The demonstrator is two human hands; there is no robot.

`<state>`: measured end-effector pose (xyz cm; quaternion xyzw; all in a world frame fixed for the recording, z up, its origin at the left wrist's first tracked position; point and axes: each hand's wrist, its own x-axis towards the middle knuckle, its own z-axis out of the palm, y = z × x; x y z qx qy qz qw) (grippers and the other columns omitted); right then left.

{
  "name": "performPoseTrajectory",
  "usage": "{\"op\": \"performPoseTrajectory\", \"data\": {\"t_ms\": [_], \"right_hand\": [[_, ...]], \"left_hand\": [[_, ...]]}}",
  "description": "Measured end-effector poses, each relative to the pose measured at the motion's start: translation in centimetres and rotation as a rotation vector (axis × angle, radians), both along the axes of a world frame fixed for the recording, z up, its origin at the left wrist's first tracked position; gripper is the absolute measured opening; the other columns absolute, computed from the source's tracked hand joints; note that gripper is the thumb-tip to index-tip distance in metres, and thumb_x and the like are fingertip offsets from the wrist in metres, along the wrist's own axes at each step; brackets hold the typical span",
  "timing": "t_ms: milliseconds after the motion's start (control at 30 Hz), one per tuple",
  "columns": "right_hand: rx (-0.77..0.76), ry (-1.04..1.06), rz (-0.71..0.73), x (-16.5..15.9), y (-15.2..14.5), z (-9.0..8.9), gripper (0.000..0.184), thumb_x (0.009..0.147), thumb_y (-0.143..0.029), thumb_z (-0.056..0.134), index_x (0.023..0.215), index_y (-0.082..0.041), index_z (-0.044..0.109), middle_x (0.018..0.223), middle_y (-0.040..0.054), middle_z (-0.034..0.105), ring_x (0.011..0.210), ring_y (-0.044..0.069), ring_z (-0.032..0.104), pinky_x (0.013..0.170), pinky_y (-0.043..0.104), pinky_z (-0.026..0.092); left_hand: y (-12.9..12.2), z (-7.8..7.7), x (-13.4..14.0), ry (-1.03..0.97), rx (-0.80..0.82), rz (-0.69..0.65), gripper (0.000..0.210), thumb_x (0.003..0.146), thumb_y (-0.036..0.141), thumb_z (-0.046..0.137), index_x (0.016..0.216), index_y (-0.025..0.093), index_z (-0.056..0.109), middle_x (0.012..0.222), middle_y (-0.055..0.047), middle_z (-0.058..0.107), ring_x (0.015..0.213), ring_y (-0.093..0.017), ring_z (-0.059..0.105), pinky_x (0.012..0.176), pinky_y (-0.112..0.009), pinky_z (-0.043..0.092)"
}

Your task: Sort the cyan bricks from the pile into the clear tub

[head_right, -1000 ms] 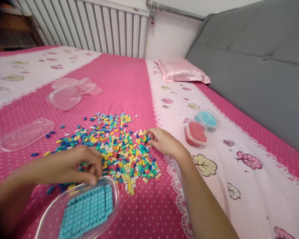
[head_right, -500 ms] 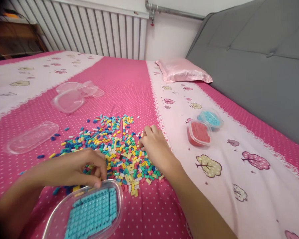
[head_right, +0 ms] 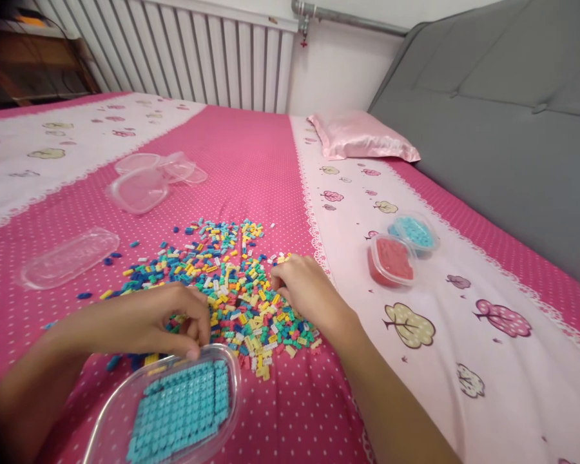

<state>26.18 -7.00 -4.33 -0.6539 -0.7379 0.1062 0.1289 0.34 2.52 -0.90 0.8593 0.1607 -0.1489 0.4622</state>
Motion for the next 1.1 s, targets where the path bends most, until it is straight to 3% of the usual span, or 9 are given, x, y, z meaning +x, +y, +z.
{"op": "performPoseTrajectory", "data": {"t_ms": [233, 400, 800, 967, 1100], "right_hand": [[-0.013, 0.033, -0.021, -0.2, 0.0, -0.4, 0.017, 0.080, -0.010, 0.075, 0.082, -0.022, 0.064, 0.087, 0.0013, 0.063, 0.085, 0.017, 0.058, 0.074, 0.029, 0.039], [-0.017, 0.060, 0.013, -0.6, 0.0, -0.3, 0.020, 0.080, -0.005, 0.069, 0.086, -0.022, 0.060, 0.084, -0.0004, 0.064, 0.084, 0.016, 0.056, 0.074, 0.028, 0.041], [0.000, 0.044, 0.054, 0.9, -0.3, 0.2, 0.026, 0.087, -0.014, 0.058, 0.098, -0.025, 0.077, 0.094, 0.0013, 0.077, 0.088, 0.019, 0.064, 0.085, 0.036, 0.047], [-0.011, 0.085, 0.107, 1.7, -0.5, -0.4, 0.017, 0.089, -0.024, 0.062, 0.097, -0.024, 0.077, 0.093, 0.0040, 0.077, 0.084, 0.021, 0.066, 0.079, 0.038, 0.048], [-0.001, 0.090, 0.073, 1.7, -0.7, -0.6, 0.014, 0.087, -0.034, 0.068, 0.095, -0.027, 0.077, 0.085, 0.0012, 0.077, 0.064, 0.017, 0.063, 0.064, 0.034, 0.048]], "left_hand": [[0.0, -0.1, 0.0, -0.014, -0.017, 0.004, 0.046, 0.086, 0.062, 0.066, 0.090, 0.018, 0.076, 0.081, -0.006, 0.072, 0.073, -0.015, 0.064, 0.061, -0.021, 0.044], [0.0, -0.1, 0.1, 0.004, -0.005, 0.012, 0.041, 0.087, 0.058, 0.067, 0.088, 0.018, 0.077, 0.081, -0.006, 0.072, 0.075, -0.015, 0.064, 0.061, -0.022, 0.044], [0.0, -0.5, 0.0, -0.074, -0.005, -0.044, 0.036, 0.090, 0.050, 0.067, 0.089, 0.016, 0.076, 0.079, -0.005, 0.074, 0.068, -0.012, 0.063, 0.060, -0.020, 0.044], [-0.2, -0.3, -0.1, -0.119, -0.087, -0.033, 0.031, 0.088, 0.044, 0.072, 0.086, 0.013, 0.075, 0.075, -0.004, 0.075, 0.066, -0.012, 0.066, 0.058, -0.019, 0.045], [-0.1, 0.0, -0.7, -0.083, -0.203, -0.024, 0.017, 0.081, 0.032, 0.080, 0.084, 0.015, 0.076, 0.073, -0.003, 0.076, 0.066, -0.013, 0.068, 0.058, -0.020, 0.048]]}}
